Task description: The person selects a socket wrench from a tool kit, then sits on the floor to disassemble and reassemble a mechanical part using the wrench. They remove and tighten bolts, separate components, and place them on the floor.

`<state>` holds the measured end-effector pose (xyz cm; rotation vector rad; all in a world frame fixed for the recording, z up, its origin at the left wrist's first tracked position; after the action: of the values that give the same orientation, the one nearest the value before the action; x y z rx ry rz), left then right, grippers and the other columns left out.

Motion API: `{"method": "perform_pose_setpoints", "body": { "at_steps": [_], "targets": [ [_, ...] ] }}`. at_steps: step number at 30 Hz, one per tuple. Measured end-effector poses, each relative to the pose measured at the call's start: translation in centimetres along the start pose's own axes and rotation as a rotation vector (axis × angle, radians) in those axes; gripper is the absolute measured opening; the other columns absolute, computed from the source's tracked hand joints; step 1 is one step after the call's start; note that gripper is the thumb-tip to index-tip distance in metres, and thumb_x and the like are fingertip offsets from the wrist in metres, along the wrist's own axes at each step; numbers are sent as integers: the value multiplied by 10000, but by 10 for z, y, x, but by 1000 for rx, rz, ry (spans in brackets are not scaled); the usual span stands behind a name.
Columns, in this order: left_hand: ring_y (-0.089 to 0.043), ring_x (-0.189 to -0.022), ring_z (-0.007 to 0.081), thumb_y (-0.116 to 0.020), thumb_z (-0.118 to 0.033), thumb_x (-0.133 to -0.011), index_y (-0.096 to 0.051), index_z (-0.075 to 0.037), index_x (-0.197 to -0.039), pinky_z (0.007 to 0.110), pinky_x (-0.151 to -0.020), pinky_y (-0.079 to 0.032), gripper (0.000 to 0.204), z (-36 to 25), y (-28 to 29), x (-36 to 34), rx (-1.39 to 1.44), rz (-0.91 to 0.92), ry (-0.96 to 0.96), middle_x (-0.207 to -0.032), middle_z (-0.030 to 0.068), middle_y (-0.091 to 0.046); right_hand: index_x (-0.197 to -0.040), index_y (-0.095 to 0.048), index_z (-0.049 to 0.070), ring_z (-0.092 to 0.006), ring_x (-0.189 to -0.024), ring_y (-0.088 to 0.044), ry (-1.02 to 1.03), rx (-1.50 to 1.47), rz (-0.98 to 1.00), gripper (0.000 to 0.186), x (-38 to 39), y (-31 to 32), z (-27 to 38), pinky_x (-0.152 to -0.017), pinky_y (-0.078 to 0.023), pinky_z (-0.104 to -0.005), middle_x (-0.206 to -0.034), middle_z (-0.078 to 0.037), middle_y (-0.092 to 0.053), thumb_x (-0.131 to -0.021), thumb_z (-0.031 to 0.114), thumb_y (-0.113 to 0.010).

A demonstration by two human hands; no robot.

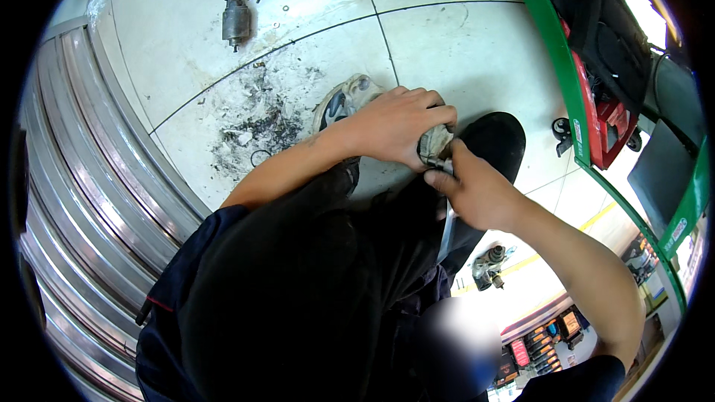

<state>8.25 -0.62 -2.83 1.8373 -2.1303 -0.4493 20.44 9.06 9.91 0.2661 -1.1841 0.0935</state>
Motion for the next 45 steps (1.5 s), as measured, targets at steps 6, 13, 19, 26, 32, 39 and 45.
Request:
{"method": "perform_pose_setpoints", "body": {
  "at_steps": [6,13,19,26,32,39,45],
  "targets": [
    [-595,-1070,343,-842,-356,-652,-560,-153,-1165,449,-876,-451,619,3,-2,-8,2,-23,-10,-1078,125,-593,-1201,-416,-35,-441,-793,-644,235,315,-217,302,4,-8,-13,-770,-538,-476,-980,-235,-585,-1002,122,-580],
    [-614,-1054,340,-854,-321,-627,-568,-169,-1214,465,-859,-465,671,8,0,-3,5,-113,14,-1091,132,-612,-1192,-425,-9,-406,-792,-650,479,749,-281,280,-5,7,-16,-691,-544,-436,-977,-215,-566,-1008,138,-576],
    [-617,-1049,336,-852,-333,-623,-574,-163,-1206,464,-860,-470,668,3,3,-6,28,-38,5,-1086,142,-619,-1185,-384,13,-336,-724,-639,-164,-531,-103,288,2,-12,3,-656,-560,-405,-917,-156,-551,-1040,207,-539],
    [-609,-1056,346,-851,-333,-626,-571,-163,-1186,455,-860,-469,649,7,-2,-8,3,-89,21,-1079,130,-611,-1120,-421,3,-231,-722,-665,379,703,-282,262,-5,6,-22,-630,-553,-354,-946,-148,-583,-1086,257,-480],
    [-597,-1053,369,-887,-367,-609,-568,-146,-1173,467,-876,-468,684,3,5,-1,28,-89,-2,-1100,135,-594,-1112,-398,-38,-356,-797,-706,20,45,9,299,3,1,7,-629,-558,-444,-1070,-272,-598,-1067,239,-502],
    [-610,-1070,370,-888,-365,-604,-568,-145,-1179,468,-890,-487,694,4,7,-5,34,-20,17,-1116,136,-613,-1080,-405,3,-238,-606,-684,-127,-459,-76,355,3,-13,8,-544,-577,-339,-870,-107,-563,-1060,330,-542],
    [-629,-1024,356,-864,-303,-618,-568,-141,-1152,443,-844,-515,631,12,12,-16,72,-117,42,-1065,133,-624,-1097,-478,33,-167,-538,-600,-190,-967,-52,398,-6,-6,-4,-503,-521,-299,-726,-37,-515,-1002,375,-656]
  ]
}}
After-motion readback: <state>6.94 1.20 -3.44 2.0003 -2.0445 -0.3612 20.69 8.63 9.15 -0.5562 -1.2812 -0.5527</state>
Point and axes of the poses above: each hand's wrist, its own x-axis away from the middle knuckle, its own y-axis out of the back of the hand, z = x × y, the point moved 1 cm from there along -x, towards the middle knuckle
